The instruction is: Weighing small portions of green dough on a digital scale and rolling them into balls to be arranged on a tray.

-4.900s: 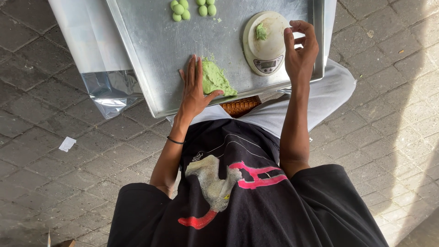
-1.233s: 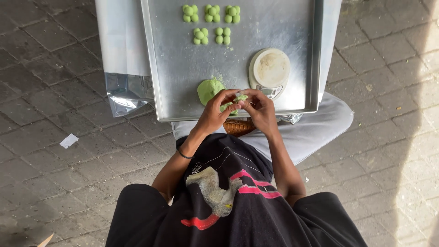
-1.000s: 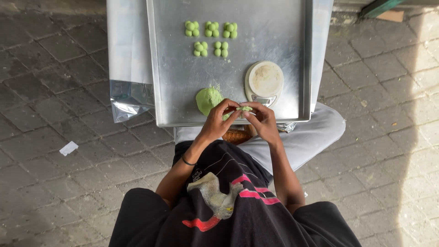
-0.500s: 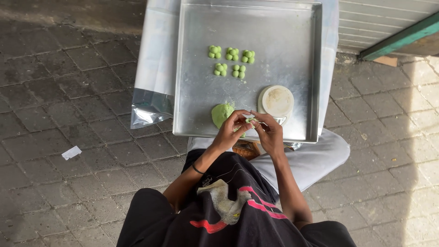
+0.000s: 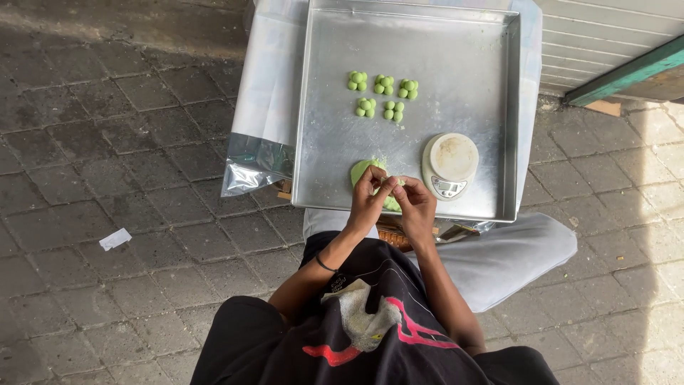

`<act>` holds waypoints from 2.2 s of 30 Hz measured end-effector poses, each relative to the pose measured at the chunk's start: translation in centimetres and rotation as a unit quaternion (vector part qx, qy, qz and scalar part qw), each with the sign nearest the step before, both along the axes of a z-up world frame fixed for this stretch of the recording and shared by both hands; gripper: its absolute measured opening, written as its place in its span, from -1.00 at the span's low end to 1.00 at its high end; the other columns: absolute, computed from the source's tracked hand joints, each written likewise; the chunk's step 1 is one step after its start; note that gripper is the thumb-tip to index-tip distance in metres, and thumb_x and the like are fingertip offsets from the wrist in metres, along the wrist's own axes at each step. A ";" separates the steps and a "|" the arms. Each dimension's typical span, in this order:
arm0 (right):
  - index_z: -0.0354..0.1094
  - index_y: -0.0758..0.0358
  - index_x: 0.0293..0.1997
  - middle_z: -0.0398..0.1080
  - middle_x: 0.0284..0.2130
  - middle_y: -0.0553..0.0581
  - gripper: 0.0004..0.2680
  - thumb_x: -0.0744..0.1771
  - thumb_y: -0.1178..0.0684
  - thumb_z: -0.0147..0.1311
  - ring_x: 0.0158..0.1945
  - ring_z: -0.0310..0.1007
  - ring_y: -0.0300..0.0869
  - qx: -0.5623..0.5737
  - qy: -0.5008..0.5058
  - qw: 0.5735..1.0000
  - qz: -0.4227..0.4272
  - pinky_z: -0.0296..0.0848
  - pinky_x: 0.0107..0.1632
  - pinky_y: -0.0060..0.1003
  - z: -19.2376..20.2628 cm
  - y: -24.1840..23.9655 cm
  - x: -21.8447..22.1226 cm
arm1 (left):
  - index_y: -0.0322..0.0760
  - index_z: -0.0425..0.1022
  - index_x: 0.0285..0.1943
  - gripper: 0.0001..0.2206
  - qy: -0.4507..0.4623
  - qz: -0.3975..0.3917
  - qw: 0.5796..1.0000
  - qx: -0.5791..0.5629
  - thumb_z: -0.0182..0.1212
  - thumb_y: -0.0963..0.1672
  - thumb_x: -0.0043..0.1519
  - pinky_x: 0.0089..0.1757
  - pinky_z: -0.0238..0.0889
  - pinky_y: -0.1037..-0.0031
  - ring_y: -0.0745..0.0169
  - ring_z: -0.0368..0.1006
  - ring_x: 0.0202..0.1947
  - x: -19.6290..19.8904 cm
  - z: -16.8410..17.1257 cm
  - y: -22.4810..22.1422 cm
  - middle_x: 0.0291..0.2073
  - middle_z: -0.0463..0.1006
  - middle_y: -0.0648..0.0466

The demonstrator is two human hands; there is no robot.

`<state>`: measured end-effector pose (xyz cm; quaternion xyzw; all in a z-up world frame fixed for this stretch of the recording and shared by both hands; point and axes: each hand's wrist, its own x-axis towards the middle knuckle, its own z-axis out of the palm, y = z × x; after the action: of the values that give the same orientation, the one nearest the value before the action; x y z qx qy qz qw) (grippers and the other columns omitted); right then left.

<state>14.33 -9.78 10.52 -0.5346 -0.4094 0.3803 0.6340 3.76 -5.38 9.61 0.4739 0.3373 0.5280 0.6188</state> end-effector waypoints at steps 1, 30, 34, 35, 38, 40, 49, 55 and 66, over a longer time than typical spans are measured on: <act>0.47 0.44 0.02 0.46 -0.35 0.13 -0.86 0.38 0.22 0.18 -0.19 0.37 -0.30 0.002 -0.002 1.000 -0.001 0.50 -0.08 -0.26 -0.5 0.2 0.1 | -0.21 0.32 -0.21 -0.79 -0.002 -0.001 1.000 0.002 0.28 -0.09 0.33 -0.05 0.29 0.51 0.49 0.32 -0.22 -0.1 0.7 -0.1 -0.35 0.33 0.22; 0.43 0.51 0.05 0.55 -0.13 0.39 -0.76 0.33 0.13 0.22 -0.13 0.58 -0.16 0.090 0.188 0.978 -0.025 0.58 -0.08 -0.32 -6.5 3.6 2.6 | -0.10 0.57 0.15 -0.71 0.207 0.204 0.903 0.315 0.29 -0.03 0.27 0.07 0.15 0.33 0.26 0.40 -0.09 2.4 3.1 3.2 -0.13 0.47 0.17; 0.41 0.53 0.00 0.54 -0.14 0.37 -0.78 0.33 0.18 0.21 -0.13 0.58 -0.14 0.107 0.257 0.960 -0.021 0.50 -0.12 -0.43 -6.1 3.9 3.3 | -0.09 0.58 0.16 -0.72 0.162 0.190 0.938 0.239 0.26 -0.05 0.28 0.09 0.14 0.29 0.25 0.40 -0.09 4.3 3.5 1.9 -0.10 0.45 0.16; 0.40 0.52 -0.03 0.53 -0.17 0.35 -0.81 0.35 0.17 0.18 -0.16 0.56 -0.17 0.102 0.266 0.958 -0.021 0.48 -0.15 -0.47 -5.9 4.0 3.4 | -0.09 0.57 0.18 -0.70 0.152 0.180 0.947 0.221 0.27 -0.05 0.27 0.10 0.13 0.26 0.25 0.39 -0.08 4.6 3.3 1.8 -0.07 0.44 0.14; 0.36 0.41 -0.12 0.43 -0.16 0.24 -0.85 0.38 0.08 0.13 -0.14 0.47 -0.23 0.116 0.221 0.968 -0.031 0.46 -0.15 -0.47 -2.9 4.4 3.0 | -0.04 0.54 0.23 -0.66 0.161 0.158 0.953 0.204 0.23 -0.01 0.28 0.13 0.10 0.18 0.19 0.38 -0.05 5.2 3.1 1.6 0.01 0.41 0.10; 0.34 0.30 -0.17 0.34 -0.12 0.15 -0.84 0.39 0.01 0.10 -0.11 0.39 -0.27 0.136 0.167 0.976 -0.041 0.45 -0.13 -0.41 -1.1 4.5 2.9 | 0.00 0.53 0.27 -0.64 0.180 0.144 0.951 0.207 0.19 0.02 0.30 0.15 0.08 0.15 0.13 0.38 -0.01 5.2 3.4 1.4 0.06 0.39 0.09; 0.12 0.19 0.31 0.41 -0.42 0.15 -0.63 0.37 0.26 0.15 -0.35 0.47 -0.25 0.095 0.170 0.979 -0.061 0.42 -0.15 -0.41 -4.0 3.8 6.4 | -0.20 0.17 0.55 -0.57 0.177 -0.016 0.955 0.237 -0.13 -0.14 0.45 0.14 0.14 0.24 -0.01 0.25 0.14 4.4 2.6 1.8 0.13 0.25 -0.07; 0.52 0.35 -0.14 0.57 -0.41 0.19 -0.93 0.39 0.17 0.16 -0.35 0.39 -0.40 -0.001 0.020 0.991 -0.131 0.45 -0.20 -0.45 -2.2 3.1 5.3 | -0.30 0.49 0.13 -0.78 0.116 0.055 0.964 0.233 0.22 -0.16 0.33 -0.12 0.42 0.36 0.13 0.45 -0.20 5.4 2.2 2.1 -0.12 0.44 0.03; 0.45 0.46 -0.10 0.51 -0.24 0.30 -0.83 0.41 0.10 0.06 -0.11 0.50 -0.18 0.084 0.133 0.985 -0.071 0.52 0.07 -0.18 -6.1 3.0 5.3 | -0.30 0.39 -0.07 -0.86 -0.086 0.006 0.996 -0.004 0.18 -0.13 0.36 -0.13 0.18 0.53 0.48 0.25 -0.17 6.1 2.8 1.3 -0.17 0.34 0.12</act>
<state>19.62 -6.80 4.41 -0.4516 -0.3127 0.3668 0.7508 9.87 -4.05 12.39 0.4220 0.2884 0.5690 0.6442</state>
